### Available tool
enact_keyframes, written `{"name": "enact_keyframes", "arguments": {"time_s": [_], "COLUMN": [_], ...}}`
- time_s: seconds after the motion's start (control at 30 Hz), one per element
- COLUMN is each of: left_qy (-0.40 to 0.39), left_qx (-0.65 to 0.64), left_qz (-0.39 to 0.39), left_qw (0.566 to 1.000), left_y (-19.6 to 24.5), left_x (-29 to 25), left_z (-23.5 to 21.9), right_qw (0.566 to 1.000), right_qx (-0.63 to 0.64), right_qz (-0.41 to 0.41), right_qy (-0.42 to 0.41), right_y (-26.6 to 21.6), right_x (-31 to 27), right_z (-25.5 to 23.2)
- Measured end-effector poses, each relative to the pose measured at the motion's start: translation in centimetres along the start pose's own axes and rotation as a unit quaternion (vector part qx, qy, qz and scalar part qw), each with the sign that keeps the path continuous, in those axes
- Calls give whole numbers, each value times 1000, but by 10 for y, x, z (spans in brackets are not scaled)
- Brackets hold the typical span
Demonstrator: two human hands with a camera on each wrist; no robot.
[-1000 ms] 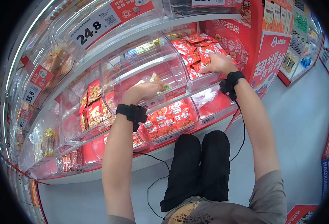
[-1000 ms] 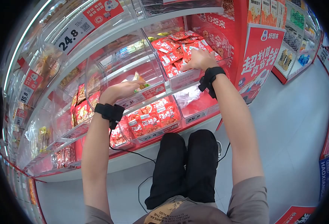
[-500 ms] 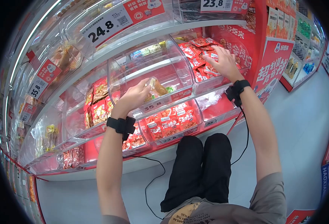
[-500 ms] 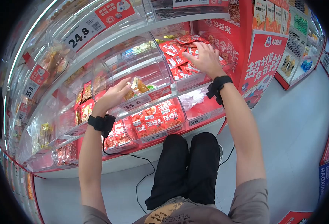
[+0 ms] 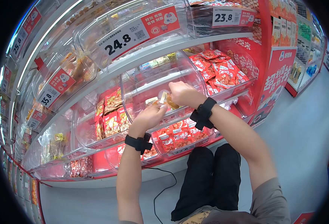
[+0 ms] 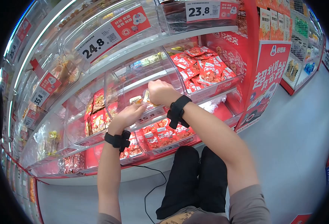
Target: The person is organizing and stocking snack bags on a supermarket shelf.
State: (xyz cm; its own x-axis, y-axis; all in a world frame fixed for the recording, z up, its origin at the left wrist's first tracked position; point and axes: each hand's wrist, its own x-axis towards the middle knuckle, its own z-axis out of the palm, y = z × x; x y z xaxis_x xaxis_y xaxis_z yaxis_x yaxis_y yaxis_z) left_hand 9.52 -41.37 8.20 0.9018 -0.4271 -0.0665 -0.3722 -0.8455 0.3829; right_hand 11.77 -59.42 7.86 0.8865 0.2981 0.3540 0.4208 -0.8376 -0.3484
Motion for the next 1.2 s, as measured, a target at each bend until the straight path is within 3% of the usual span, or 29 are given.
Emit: {"name": "enact_keyframes", "arguments": {"time_s": [0.07, 0.1, 0.13, 0.23, 0.33, 0.37, 0.43, 0.5, 0.6, 0.67, 0.8, 1.0, 1.1, 1.2], "left_qy": [21, 28, 35, 50, 84, 157, 295, 368, 337, 332, 341, 331, 329, 328], "left_qx": [62, 91, 98, 239, 187, 69, -166, -229, -361, -407, -407, -386, -393, -389], "left_qz": [20, 30, 24, 63, 16, 21, 23, 79, 160, 213, 233, 239, 238, 231], "left_qw": [998, 995, 994, 968, 979, 985, 941, 898, 855, 824, 815, 827, 825, 829], "left_y": [-17, -23, 12, 3, -6, -8, -5, -7, -10, -7, -14, -20, -20, -15], "left_x": [9, 11, -13, -10, 0, 2, 2, -1, -13, -17, -18, -18, -18, -19], "left_z": [9, 15, -2, 6, 11, 12, 8, 6, 3, 4, 5, 4, 6, 5], "right_qw": [972, 967, 967, 965, 962, 960, 963, 965, 966, 974, 965, 967, 983, 971], "right_qx": [-28, -20, -24, -21, -19, -22, -28, -31, -43, -9, 39, 7, 9, 74], "right_qz": [157, 169, 154, 144, 148, 148, 164, 171, 164, 83, -4, 57, 41, 14], "right_qy": [-173, -188, -202, -217, -228, -235, -210, -196, -196, -210, -259, -247, -181, -228], "right_y": [-18, -16, -12, 1, 2, 1, 1, -2, -6, 10, 15, -1, 6, 13], "right_x": [7, 7, 9, 15, 17, 16, 16, 14, 10, 17, 22, 15, 15, 18], "right_z": [-15, -10, -5, 4, 5, 3, 5, 3, -2, 20, 26, 6, 16, 22]}}
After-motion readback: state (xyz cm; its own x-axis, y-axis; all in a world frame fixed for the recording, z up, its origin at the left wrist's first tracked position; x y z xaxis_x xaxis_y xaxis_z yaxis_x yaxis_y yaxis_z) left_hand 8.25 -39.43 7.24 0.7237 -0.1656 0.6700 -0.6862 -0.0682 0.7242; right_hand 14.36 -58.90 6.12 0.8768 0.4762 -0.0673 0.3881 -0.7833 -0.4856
